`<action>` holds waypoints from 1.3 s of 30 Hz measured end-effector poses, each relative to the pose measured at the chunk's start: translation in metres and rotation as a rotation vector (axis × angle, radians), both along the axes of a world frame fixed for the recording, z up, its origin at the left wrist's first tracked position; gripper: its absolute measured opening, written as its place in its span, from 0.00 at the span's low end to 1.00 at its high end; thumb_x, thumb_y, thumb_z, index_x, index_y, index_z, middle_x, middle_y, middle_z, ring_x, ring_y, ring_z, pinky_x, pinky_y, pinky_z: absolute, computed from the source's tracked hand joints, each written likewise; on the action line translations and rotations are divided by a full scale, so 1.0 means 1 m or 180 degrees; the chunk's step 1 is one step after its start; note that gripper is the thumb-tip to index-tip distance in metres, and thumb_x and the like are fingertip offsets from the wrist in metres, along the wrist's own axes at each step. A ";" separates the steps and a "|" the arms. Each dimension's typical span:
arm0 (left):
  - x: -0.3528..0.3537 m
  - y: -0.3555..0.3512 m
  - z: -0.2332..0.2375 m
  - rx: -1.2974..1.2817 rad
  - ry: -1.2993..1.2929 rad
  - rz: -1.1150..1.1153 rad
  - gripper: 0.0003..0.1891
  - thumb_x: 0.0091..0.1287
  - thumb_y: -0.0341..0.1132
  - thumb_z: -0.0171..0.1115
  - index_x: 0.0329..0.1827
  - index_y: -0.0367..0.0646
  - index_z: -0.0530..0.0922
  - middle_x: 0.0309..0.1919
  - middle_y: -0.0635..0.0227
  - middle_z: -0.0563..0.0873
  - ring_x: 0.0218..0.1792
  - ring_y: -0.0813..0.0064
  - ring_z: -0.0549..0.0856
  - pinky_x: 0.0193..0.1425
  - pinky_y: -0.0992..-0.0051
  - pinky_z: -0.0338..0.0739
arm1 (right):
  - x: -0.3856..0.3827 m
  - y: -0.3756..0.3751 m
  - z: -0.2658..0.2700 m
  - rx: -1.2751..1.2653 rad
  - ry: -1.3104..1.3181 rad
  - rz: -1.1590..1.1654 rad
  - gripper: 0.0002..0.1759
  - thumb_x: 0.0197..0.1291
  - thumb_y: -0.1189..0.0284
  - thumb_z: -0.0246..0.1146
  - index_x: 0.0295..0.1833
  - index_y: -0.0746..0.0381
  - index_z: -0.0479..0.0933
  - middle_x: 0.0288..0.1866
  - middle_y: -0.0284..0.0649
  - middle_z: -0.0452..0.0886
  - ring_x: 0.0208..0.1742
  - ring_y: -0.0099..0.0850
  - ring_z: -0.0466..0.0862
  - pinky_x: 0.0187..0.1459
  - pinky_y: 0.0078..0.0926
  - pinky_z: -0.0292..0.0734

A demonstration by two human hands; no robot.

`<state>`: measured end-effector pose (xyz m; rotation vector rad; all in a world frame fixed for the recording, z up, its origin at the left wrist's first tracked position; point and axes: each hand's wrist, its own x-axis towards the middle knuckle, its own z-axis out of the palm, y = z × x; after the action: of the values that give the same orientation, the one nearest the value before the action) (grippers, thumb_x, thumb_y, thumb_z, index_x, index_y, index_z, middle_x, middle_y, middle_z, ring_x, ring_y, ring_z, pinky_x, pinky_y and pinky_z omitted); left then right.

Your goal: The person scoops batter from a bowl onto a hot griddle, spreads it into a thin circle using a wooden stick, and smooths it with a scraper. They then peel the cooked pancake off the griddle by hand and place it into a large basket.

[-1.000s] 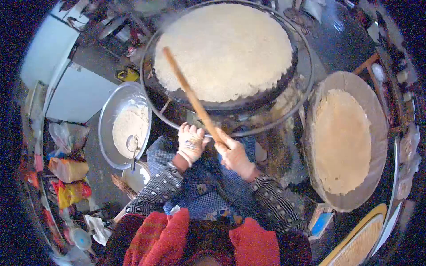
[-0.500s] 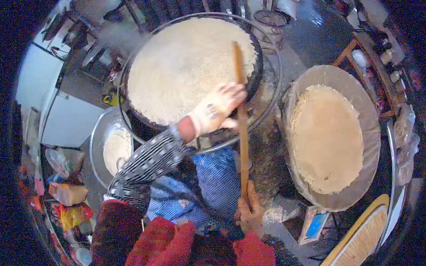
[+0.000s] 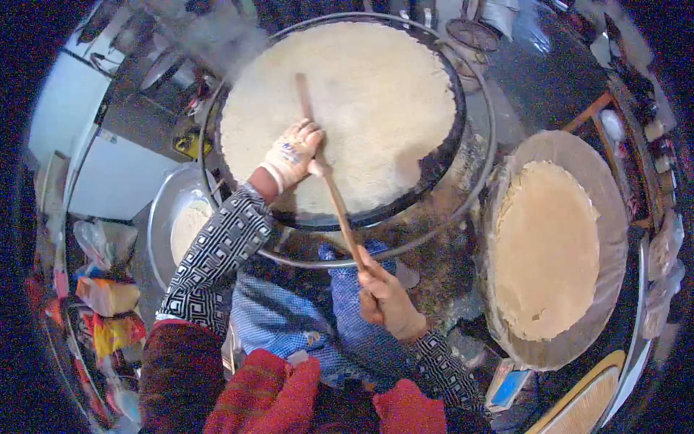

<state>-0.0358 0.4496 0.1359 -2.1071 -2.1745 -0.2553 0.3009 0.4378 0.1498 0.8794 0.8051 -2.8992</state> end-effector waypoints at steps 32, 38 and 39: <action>0.091 0.058 0.007 -0.0418 0.0080 -0.0233 0.40 0.43 0.66 0.62 0.43 0.34 0.79 0.45 0.49 0.81 0.59 0.49 0.74 0.67 0.60 0.65 | 0.101 0.031 -0.009 0.0099 -0.0186 -0.0171 0.35 0.68 0.60 0.57 0.76 0.37 0.50 0.11 0.28 0.57 0.09 0.18 0.54 0.13 0.19 0.52; 0.052 -0.085 0.004 -0.0116 0.0020 0.0213 0.44 0.46 0.67 0.60 0.54 0.33 0.73 0.54 0.48 0.77 0.62 0.46 0.71 0.68 0.57 0.64 | 0.059 -0.026 -0.001 0.0671 -0.0315 0.0436 0.33 0.68 0.66 0.56 0.76 0.49 0.55 0.16 0.23 0.61 0.12 0.16 0.61 0.13 0.18 0.56; 0.048 -0.110 0.002 0.0086 -0.0002 0.0342 0.45 0.45 0.66 0.61 0.52 0.31 0.74 0.54 0.47 0.77 0.62 0.49 0.72 0.69 0.58 0.63 | 0.048 -0.036 0.007 0.1206 -0.0605 0.0717 0.31 0.67 0.66 0.57 0.75 0.49 0.58 0.17 0.24 0.63 0.12 0.17 0.62 0.13 0.18 0.57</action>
<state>0.0122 0.3400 0.1381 -1.9688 -2.2623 -0.2741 0.3489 0.4020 0.1564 0.9928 1.3596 -2.4654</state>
